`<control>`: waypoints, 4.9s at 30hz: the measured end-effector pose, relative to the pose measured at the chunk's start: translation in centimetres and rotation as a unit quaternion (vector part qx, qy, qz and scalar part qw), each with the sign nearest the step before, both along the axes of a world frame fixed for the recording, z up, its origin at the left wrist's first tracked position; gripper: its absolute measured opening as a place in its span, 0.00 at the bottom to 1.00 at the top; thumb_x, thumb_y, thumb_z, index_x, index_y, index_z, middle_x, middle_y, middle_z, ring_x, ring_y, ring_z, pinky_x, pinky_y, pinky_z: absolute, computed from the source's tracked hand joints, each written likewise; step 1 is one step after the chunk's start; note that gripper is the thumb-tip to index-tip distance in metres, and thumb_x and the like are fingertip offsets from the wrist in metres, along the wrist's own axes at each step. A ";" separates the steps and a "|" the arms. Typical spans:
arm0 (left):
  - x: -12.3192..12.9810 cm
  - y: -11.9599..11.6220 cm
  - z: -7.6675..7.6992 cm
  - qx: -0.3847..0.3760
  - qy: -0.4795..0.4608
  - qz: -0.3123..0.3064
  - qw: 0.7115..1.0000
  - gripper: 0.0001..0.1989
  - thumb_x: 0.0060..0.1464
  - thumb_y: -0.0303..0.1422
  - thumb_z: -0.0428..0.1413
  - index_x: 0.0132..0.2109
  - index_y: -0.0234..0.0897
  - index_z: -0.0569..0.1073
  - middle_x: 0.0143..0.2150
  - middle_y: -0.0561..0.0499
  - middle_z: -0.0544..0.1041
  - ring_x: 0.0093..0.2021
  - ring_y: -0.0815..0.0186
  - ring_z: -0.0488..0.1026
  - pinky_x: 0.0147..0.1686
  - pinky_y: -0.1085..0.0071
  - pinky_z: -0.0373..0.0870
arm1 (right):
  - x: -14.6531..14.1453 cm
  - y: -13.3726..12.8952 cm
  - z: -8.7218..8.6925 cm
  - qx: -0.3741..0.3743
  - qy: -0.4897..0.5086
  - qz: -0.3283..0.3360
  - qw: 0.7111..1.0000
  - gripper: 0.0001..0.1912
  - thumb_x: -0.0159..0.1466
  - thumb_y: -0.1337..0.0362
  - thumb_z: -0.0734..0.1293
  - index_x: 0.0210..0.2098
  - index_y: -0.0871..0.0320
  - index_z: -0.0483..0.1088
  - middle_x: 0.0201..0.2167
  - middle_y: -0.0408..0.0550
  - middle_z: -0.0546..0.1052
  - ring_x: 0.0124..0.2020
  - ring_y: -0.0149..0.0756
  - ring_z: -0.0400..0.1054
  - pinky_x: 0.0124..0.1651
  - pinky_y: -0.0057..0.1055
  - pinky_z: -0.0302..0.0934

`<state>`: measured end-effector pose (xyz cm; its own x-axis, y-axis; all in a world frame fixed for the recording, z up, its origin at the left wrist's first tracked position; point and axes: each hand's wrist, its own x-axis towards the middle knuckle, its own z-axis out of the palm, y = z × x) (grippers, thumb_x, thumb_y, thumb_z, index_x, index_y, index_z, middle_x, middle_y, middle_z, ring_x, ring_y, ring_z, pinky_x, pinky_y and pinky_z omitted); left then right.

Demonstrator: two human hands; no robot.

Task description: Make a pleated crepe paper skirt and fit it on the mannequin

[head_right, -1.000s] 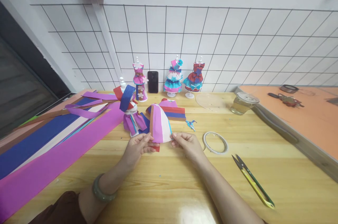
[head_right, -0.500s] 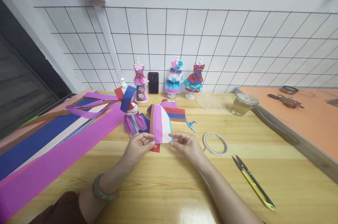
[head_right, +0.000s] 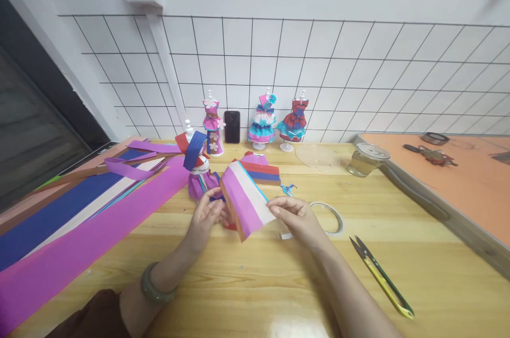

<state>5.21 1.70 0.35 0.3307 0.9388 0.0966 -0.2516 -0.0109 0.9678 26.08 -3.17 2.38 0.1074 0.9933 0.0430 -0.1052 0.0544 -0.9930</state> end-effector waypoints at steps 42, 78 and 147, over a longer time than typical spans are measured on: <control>0.9 -1.8 -0.6 0.001 0.038 -0.056 0.998 0.38 0.41 0.25 0.55 0.60 0.41 0.50 0.50 0.46 0.68 0.46 0.65 0.67 0.46 0.71 0.62 | -0.1 1.9 -2.3 -0.006 0.087 -0.084 0.993 0.40 0.51 0.57 0.69 0.58 0.43 0.46 0.48 0.46 0.69 0.35 0.33 0.71 0.37 0.32 0.66; 0.0 -0.2 -1.1 -0.273 -0.110 -0.192 0.936 0.06 0.45 0.27 0.56 0.33 0.29 0.72 0.32 0.44 0.77 0.33 0.64 0.73 0.38 0.70 0.64 | -0.6 7.4 2.8 0.122 -0.132 -0.108 0.978 0.33 0.54 0.61 0.64 0.57 0.57 0.51 0.51 0.55 0.65 0.42 0.38 0.68 0.46 0.39 0.61; -2.3 -1.0 0.1 -0.211 -0.061 -0.489 0.844 0.23 0.30 0.30 0.66 0.39 0.33 0.72 0.34 0.48 0.74 0.36 0.64 0.71 0.40 0.70 0.63 | 4.7 1.5 4.9 -0.267 -0.236 0.374 0.856 0.19 0.46 0.59 0.71 0.36 0.63 0.72 0.31 0.49 0.76 0.30 0.34 0.70 0.36 0.29 0.62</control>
<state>2.93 0.74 0.46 0.9794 0.1810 -0.0890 -0.0382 0.5999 0.7992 30.82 -1.69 7.29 -0.4714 0.6683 -0.5755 0.5082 -0.3275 -0.7965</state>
